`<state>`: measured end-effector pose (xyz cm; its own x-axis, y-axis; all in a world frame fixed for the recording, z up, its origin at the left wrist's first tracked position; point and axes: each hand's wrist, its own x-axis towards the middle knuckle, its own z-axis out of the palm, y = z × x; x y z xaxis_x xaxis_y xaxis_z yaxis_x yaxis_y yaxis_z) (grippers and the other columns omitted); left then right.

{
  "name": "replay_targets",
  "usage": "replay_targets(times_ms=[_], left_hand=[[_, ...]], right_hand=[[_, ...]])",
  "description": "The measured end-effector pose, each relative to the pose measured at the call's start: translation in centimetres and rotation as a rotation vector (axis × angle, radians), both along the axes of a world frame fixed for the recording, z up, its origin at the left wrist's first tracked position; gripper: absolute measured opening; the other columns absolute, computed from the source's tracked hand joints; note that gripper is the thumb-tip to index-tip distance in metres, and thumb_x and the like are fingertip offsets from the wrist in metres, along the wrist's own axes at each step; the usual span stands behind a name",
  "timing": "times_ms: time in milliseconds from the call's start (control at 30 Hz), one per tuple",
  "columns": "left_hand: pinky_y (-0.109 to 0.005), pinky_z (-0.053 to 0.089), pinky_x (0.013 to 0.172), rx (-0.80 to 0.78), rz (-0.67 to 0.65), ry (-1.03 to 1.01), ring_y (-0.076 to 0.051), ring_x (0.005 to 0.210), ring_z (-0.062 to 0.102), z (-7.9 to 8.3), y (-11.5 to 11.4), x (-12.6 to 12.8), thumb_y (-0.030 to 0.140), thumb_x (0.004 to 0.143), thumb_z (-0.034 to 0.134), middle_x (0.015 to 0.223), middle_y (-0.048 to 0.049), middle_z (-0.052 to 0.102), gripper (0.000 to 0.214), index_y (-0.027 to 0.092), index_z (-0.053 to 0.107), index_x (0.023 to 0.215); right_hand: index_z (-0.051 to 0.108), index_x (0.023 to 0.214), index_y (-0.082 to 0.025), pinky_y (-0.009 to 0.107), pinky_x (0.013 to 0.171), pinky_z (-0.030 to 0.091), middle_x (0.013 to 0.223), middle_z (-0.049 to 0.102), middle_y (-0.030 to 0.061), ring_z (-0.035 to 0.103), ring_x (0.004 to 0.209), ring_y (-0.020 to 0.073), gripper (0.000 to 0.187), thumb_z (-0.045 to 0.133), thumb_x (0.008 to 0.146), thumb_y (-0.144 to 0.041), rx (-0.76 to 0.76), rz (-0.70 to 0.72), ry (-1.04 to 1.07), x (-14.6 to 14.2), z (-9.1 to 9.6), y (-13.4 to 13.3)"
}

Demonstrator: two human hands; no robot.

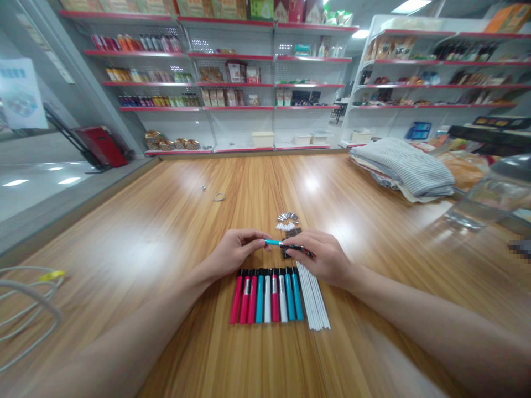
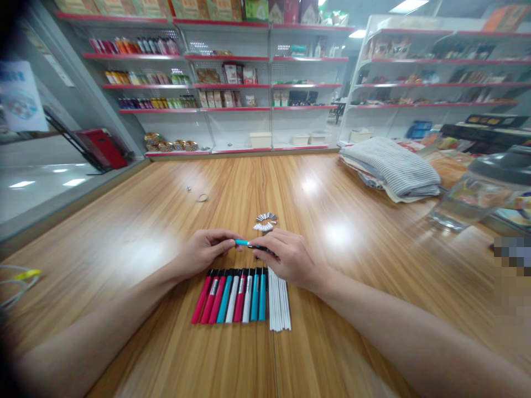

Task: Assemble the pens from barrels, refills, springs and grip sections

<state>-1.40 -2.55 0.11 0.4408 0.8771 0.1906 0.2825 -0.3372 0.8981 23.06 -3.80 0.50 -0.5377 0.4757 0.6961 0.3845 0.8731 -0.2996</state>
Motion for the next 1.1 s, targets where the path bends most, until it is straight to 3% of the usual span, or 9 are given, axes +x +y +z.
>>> replay_targets(times_ms=[133, 300, 800, 1100], left_hand=[[-0.026, 0.049, 0.080, 0.005, -0.036, 0.004, -0.016, 0.087, 0.065, -0.10, 0.09, 0.02, 0.032, 0.087, 0.056, 0.094, -0.0060, 0.072, 0.026, 0.016, 0.070, 0.102], [-0.028, 0.049, 0.084, 0.020, -0.064, 0.016, -0.016, 0.090, 0.064, -0.22, 0.11, 0.10, 0.031, 0.086, 0.057, 0.098, -0.0058, 0.071, 0.024, 0.017, 0.070, 0.101], [-0.029, 0.048, 0.084, -0.048, -0.086, 0.069, -0.017, 0.089, 0.063, -0.15, -0.06, 0.17, 0.033, 0.082, 0.063, 0.097, -0.0051, 0.071, 0.025, 0.018, 0.070, 0.100], [-0.024, 0.046, 0.068, -0.115, -0.103, 0.131, -0.013, 0.074, 0.060, -0.08, -0.52, 0.51, 0.034, 0.080, 0.064, 0.083, -0.0033, 0.069, 0.024, 0.015, 0.069, 0.094]], right_hand=[[0.062, 0.105, -0.018, 0.029, 0.075, 0.050, 0.089, 0.068, 0.0054, 0.061, 0.081, 0.0152, 0.020, 0.060, 0.086, -0.020, -0.008, 0.009, 0.040, 0.02, 0.00, 0.02], [0.062, 0.106, -0.018, 0.027, 0.071, 0.050, 0.088, 0.068, 0.0046, 0.061, 0.078, 0.0141, 0.021, 0.061, 0.085, -0.020, -0.041, 0.063, 0.029, 0.13, -0.06, -0.14], [0.066, 0.094, -0.016, 0.024, 0.065, 0.048, 0.076, 0.067, 0.0032, 0.060, 0.067, 0.0117, 0.015, 0.067, 0.083, -0.027, 0.013, -0.048, 0.098, 0.07, 0.36, -0.12], [0.066, 0.088, -0.016, 0.023, 0.064, 0.047, 0.072, 0.065, 0.0017, 0.056, 0.063, 0.0103, 0.016, 0.068, 0.081, -0.030, -0.001, -0.077, 0.105, 0.05, 0.05, 0.00]])
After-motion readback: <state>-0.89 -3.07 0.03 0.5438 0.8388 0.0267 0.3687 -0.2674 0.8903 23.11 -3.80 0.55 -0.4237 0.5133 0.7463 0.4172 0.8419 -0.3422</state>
